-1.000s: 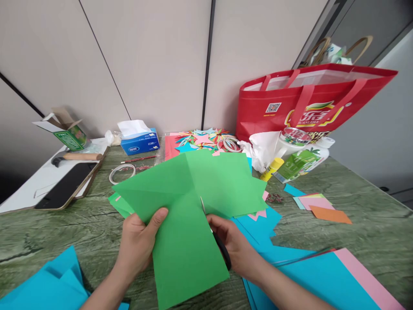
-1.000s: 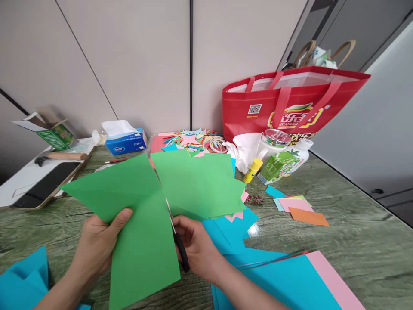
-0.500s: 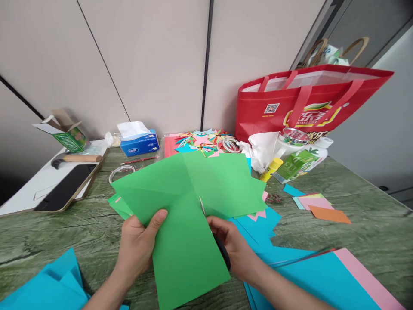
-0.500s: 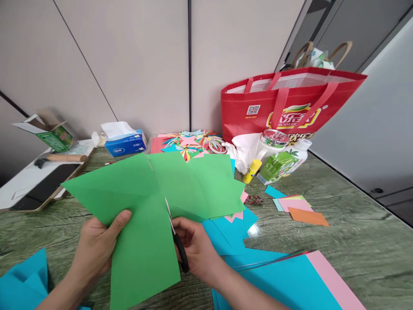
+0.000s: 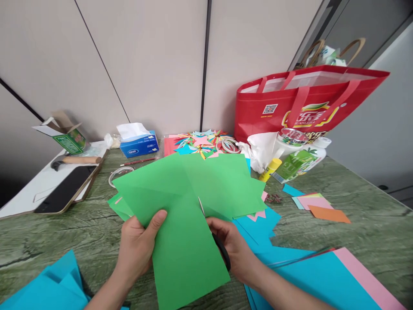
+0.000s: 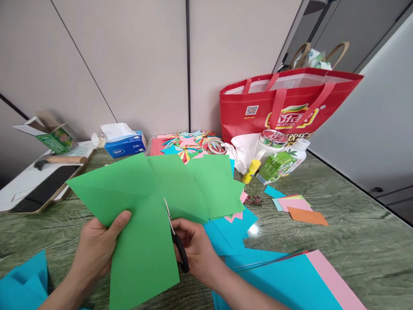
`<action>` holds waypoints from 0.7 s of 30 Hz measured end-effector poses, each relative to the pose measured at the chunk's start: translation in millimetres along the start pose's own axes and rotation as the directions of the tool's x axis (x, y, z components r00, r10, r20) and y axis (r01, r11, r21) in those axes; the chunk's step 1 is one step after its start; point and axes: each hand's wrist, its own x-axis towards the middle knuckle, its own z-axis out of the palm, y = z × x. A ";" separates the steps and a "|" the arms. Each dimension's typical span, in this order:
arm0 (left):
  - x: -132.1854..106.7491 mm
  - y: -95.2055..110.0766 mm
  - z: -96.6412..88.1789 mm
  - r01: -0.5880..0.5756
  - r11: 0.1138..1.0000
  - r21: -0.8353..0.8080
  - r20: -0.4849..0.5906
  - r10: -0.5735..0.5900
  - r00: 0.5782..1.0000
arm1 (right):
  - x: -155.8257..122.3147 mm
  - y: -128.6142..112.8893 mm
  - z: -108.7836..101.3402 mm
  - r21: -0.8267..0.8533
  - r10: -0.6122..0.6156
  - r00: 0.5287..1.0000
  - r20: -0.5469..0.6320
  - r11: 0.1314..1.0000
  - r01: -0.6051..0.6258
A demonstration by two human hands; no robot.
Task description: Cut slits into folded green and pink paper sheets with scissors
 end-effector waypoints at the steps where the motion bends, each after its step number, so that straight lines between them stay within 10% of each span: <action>1: -0.2 0.3 0.0 -0.003 1.000 0.006 -0.001 0.004 1.000 | 0.0 -0.2 0.2 0.002 -0.001 1.000 0.000 1.000 0.001; 21: -2.7 -4.2 -0.4 -0.078 0.994 0.076 -0.080 0.084 0.993 | -0.4 -3.7 2.5 0.017 -0.023 0.999 -0.024 1.000 0.024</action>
